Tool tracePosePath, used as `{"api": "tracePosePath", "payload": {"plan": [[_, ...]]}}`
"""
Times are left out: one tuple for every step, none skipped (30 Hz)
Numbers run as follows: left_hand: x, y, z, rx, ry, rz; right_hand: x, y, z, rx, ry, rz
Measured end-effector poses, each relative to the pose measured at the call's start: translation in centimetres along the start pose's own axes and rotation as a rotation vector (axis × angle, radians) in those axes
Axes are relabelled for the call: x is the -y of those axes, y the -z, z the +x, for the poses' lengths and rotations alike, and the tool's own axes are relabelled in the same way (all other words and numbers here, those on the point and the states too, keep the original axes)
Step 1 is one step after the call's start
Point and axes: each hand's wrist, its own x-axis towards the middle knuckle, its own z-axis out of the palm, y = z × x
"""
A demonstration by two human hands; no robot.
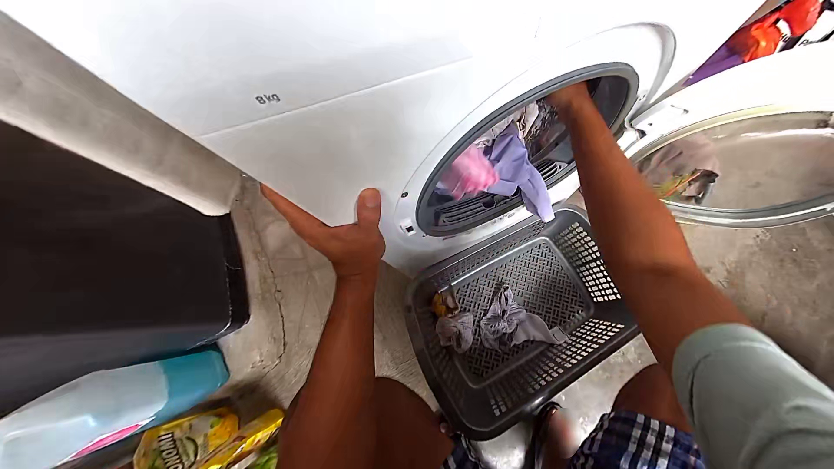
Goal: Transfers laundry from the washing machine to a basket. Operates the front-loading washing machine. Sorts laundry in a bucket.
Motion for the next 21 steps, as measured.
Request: {"api": "tracePosePath", "payload": {"plan": [[0.1, 0.0, 0.1, -0.007, -0.005, 0.01, -0.9, -0.7, -1.8, 0.077, -0.018, -0.176], [0.2, -0.1, 0.1, -0.015, -0.015, 0.011, -1.6, -1.7, -3.5, 0.212, -0.075, -0.331], [0.3, -0.3, 0.0, -0.024, -0.032, -0.013, -2.2, -3.1, -5.0, 0.357, -0.129, -0.472], [0.2, -0.3, -0.1, -0.02, -0.036, -0.037, -2.7, -4.8, -6.2, 0.451, -0.154, -0.586], [0.0, -0.5, 0.1, -0.017, -0.036, -0.045, -2.8, -6.2, -6.2, 0.475, -0.139, -0.621], [-0.1, -0.5, 0.2, -0.013, -0.033, -0.042, -2.2, -7.1, -5.4, 0.456, -0.114, -0.567], [-0.2, -0.4, 0.2, -0.007, -0.023, -0.034, -1.4, -7.9, -4.3, 0.399, -0.097, -0.42], [0.0, -0.4, 0.3, -0.023, -0.031, -0.039, -0.3, -8.9, -3.1, 0.3, -0.089, -0.199], [0.2, -0.4, 0.2, -0.03, -0.032, -0.046, 1.3, -9.8, -2.3, 0.207, -0.095, 0.087], [0.3, -0.5, 0.1, -0.031, -0.031, -0.061, 3.5, -10.2, -2.4, 0.165, -0.131, 0.416], [0.5, -0.4, 0.1, -0.029, -0.031, -0.076, 5.7, -10.4, -3.0, 0.176, -0.18, 0.661], [0.6, -0.3, 0.0, -0.025, -0.029, -0.084, 7.7, -10.2, -4.5, 0.248, -0.199, 0.772], [0.7, -0.3, 0.0, -0.026, -0.029, -0.096, 9.4, -9.9, -6.2, 0.349, -0.16, 0.693], [0.8, -0.3, 0.1, -0.029, -0.027, -0.103, 10.5, -9.9, -7.3, 0.494, -0.065, 0.477], [0.9, -0.4, 0.0, -0.033, -0.02, -0.104, 10.5, -10.7, -7.6, 0.611, 0.067, 0.275], [1.0, -0.4, 0.1, -0.034, -0.002, -0.109, 9.6, -12.3, -7.0, 0.69, 0.179, 0.158], [1.1, -0.3, 0.0, -0.034, 0.024, -0.113, 8.1, -13.8, -6.4, 0.711, 0.233, 0.126], [1.2, -0.1, -0.1, -0.03, 0.051, -0.111, 6.7, -14.4, -6.5, 0.714, 0.23, 0.164], [1.3, 0.0, -0.1, -0.026, 0.064, -0.113, 5.8, -13.7, -7.4, 0.729, 0.178, 0.241], [1.3, 0.0, 0.0, -0.022, 0.07, -0.12, 4.9, -12.3, -8.7, 0.753, 0.116, 0.338], [1.4, 0.0, 0.0, -0.019, 0.073, -0.129, 3.1, -10.7, -10.5, 0.786, 0.051, 0.396]]}}
